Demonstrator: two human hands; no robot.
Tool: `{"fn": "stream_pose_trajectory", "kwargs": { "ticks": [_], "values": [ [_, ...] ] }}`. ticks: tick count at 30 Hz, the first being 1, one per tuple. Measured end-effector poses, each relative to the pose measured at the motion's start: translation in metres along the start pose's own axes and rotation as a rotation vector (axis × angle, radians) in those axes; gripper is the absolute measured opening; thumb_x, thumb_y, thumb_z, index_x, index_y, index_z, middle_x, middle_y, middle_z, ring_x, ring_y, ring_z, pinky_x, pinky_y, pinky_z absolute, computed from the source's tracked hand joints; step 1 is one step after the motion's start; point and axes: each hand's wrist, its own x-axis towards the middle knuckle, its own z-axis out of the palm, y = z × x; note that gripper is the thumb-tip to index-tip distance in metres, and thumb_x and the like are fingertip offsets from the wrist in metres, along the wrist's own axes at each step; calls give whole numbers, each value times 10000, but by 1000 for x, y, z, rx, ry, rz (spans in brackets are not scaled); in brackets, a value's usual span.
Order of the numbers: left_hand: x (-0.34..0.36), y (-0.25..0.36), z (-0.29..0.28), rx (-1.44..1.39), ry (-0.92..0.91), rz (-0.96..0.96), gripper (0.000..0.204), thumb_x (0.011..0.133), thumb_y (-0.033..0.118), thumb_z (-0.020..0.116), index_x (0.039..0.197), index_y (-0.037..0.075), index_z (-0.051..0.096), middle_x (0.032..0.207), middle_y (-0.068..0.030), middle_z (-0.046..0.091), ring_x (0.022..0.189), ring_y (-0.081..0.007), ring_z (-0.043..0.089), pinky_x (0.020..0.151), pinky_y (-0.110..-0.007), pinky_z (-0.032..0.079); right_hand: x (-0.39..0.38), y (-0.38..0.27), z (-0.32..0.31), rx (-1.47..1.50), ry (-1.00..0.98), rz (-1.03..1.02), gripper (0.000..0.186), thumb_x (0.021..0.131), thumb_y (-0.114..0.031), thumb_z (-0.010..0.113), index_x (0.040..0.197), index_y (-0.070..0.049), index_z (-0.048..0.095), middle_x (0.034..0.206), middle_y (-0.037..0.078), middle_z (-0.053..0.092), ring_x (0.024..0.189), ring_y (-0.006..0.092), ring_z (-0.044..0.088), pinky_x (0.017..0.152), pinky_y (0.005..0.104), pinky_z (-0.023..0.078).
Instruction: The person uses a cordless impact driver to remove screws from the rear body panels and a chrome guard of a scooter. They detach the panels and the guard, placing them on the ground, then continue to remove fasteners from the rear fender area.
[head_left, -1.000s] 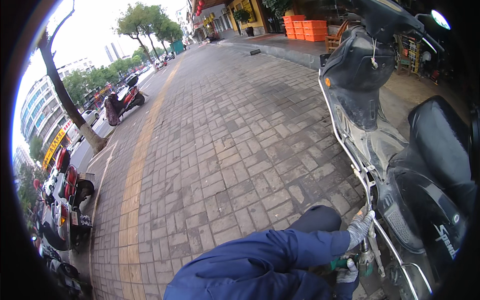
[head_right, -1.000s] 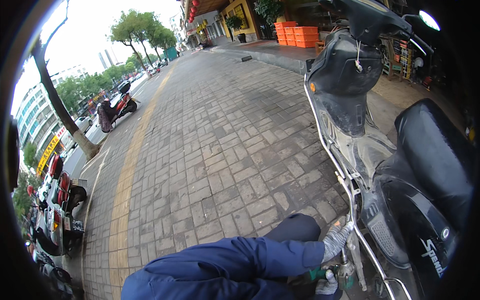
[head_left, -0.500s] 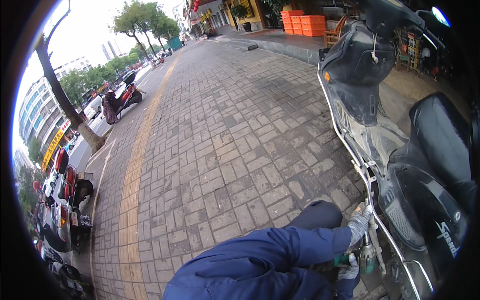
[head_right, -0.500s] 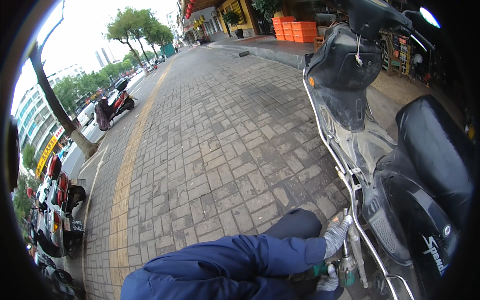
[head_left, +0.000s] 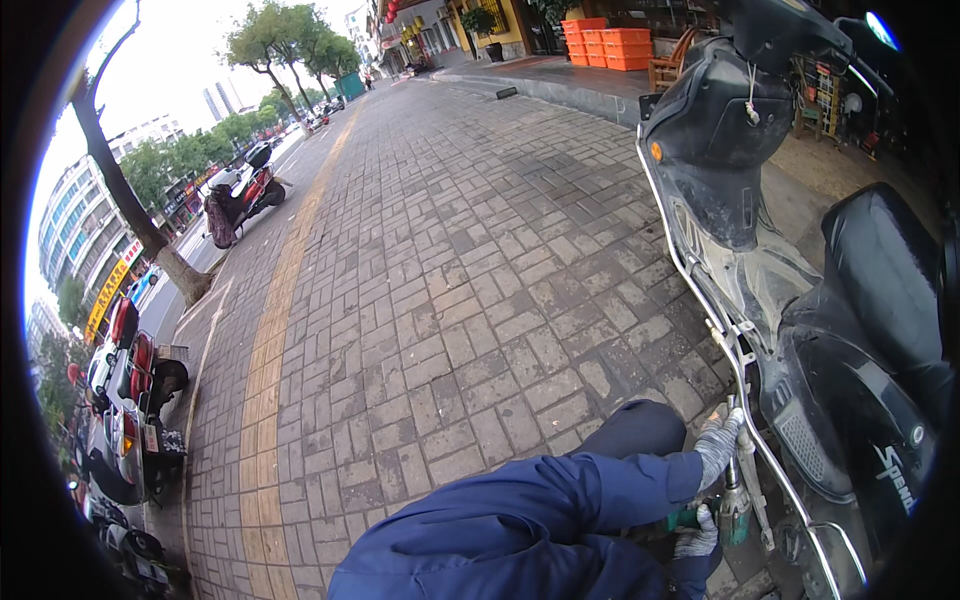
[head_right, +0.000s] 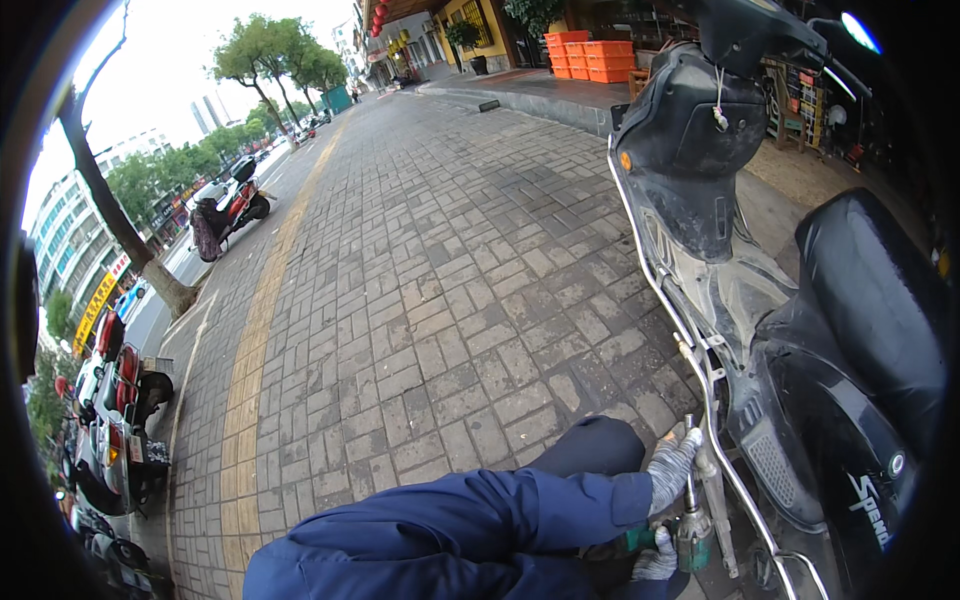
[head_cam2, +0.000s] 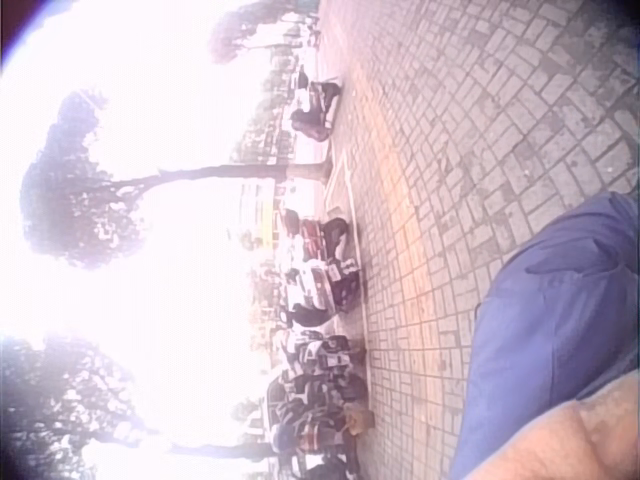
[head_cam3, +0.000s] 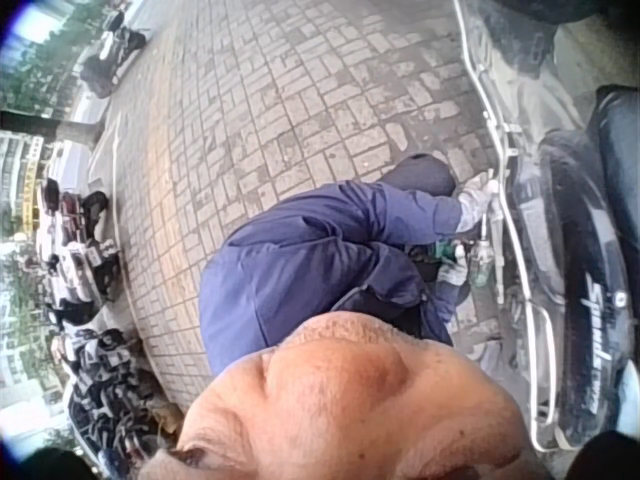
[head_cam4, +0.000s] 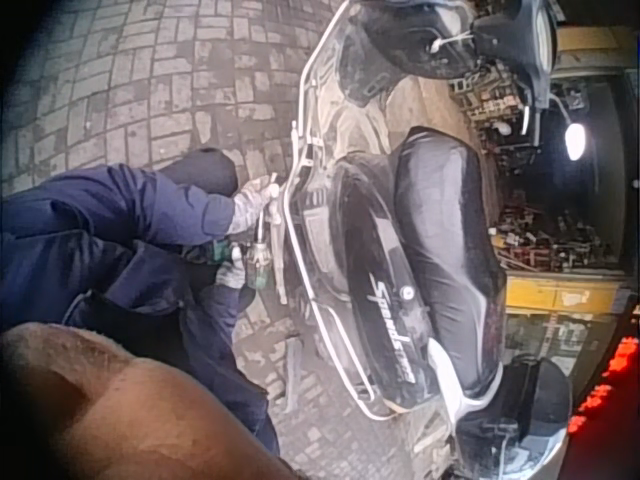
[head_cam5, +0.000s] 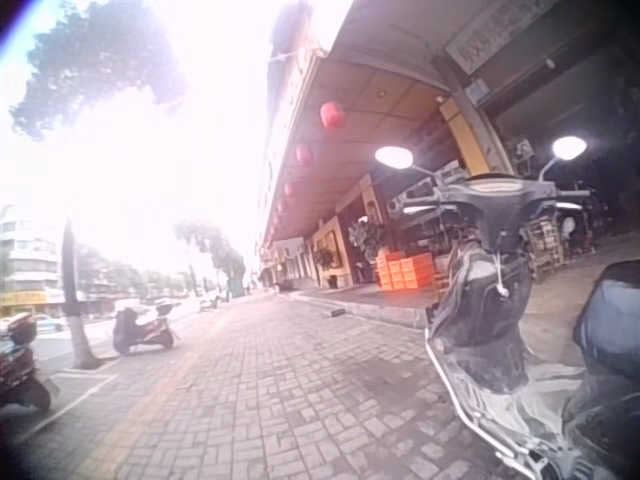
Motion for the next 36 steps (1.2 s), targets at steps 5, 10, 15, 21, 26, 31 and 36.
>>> {"fn": "stream_pose_trajectory", "kwargs": {
  "ticks": [5, 10, 15, 21, 26, 31, 36],
  "values": [
    [-6, 3, 6, 7, 43, 53, 161, 975, 246, 502, 885, 113, 490, 568, -11, 544, 441, -136, 526, 438, -280, 485, -2, 0, 0, 30, -28, 2, 460, 732, -74, 737, 1151, -30, 552, 1002, 67, 601, 929, 202, 575, 912, 369, 472],
    [-4, -1, 5, 46, 48, 53, 174, 968, 258, 516, 886, 107, 490, 564, -15, 539, 435, -137, 526, 437, -287, 497, -5, 2, 2, 27, 21, 19, 474, 736, -74, 737, 1168, -37, 545, 997, 51, 604, 915, 192, 579, 903, 362, 475],
    [2, -2, -2, 21, 71, -27, 102, 966, 201, 515, 996, 110, 481, 574, -43, 558, 452, -189, 564, 497, -338, 575, -5, 5, 2, 39, 14, -2, 476, 727, -76, 743, 1160, -44, 547, 998, 44, 604, 912, 186, 579, 899, 352, 471],
    [-5, 3, 0, -5, 94, -52, 112, 961, 200, 526, 1001, 99, 499, 607, -49, 555, 494, -180, 570, 506, -327, 578, -5, 8, 0, 39, 6, -35, 464, 727, -65, 741, 1153, -49, 557, 999, 37, 609, 894, 181, 581, 884, 344, 470],
    [-10, 5, 4, 35, 114, -79, 115, 958, 202, 534, 985, 92, 514, 621, -48, 555, 505, -177, 571, 519, -327, 584, -2, 12, -5, 66, -1, -70, 446, 728, -47, 740, 1140, -56, 570, 1001, 36, 617, 873, 182, 584, 873, 350, 471],
    [-11, -3, 3, 79, 106, -77, 103, 954, 196, 541, 968, 97, 517, 610, -49, 554, 493, -174, 566, 516, -326, 576, -8, 6, 2, 86, 4, -79, 434, 734, -45, 739, 1136, -59, 575, 988, 36, 619, 870, 179, 584, 859, 345, 474],
    [-16, -11, -3, 31, -31, -93, 112, 937, 208, 576, 952, 108, 529, 621, -57, 580, 492, -161, 566, 465, -323, 513, -25, -1, 17, 70, 31, -160, 394, 740, -66, 743, 1101, -48, 585, 947, 40, 618, 857, 178, 585, 844, 337, 480]
  ]
}}
